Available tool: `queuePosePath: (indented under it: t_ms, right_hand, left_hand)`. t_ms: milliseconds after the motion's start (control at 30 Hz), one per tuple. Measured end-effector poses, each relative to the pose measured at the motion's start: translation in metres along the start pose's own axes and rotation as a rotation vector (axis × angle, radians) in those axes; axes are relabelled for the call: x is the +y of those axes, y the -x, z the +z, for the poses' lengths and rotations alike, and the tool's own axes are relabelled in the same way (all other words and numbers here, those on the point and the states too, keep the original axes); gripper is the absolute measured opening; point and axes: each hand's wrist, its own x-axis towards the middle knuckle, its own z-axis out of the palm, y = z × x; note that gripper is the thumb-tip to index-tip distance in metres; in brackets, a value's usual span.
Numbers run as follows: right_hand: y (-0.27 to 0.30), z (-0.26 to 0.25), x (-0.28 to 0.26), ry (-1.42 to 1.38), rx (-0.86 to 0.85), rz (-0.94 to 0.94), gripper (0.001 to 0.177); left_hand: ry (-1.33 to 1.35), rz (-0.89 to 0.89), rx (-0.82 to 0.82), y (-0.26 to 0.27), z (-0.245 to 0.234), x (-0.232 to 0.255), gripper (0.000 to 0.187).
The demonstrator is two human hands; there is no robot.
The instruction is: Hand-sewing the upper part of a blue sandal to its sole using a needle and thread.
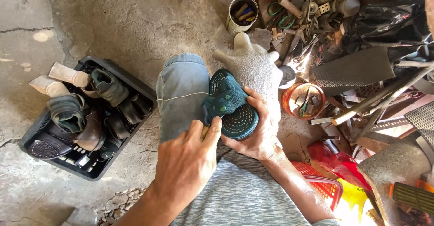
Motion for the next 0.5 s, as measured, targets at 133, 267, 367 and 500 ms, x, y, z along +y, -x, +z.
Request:
queuePosePath:
  t_ms: [133, 267, 367, 500]
  right_hand:
    - [0.003, 0.001, 0.003, -0.057, -0.015, 0.014, 0.103]
    - [-0.004, -0.004, -0.003, -0.033, 0.012, 0.032, 0.104]
    - [-0.013, -0.007, -0.011, -0.088, 0.008, 0.032, 0.104]
    - [-0.025, -0.01, -0.022, -0.079, 0.034, 0.068, 0.098]
  left_hand:
    - [0.004, 0.011, 0.018, -0.002, 0.004, -0.002, 0.045]
    - [0.024, 0.01, 0.014, -0.007, 0.001, -0.002, 0.045]
    - [0.081, 0.051, 0.024, -0.015, -0.009, -0.001, 0.044]
    - [0.008, 0.086, -0.025, -0.032, -0.027, 0.002, 0.042]
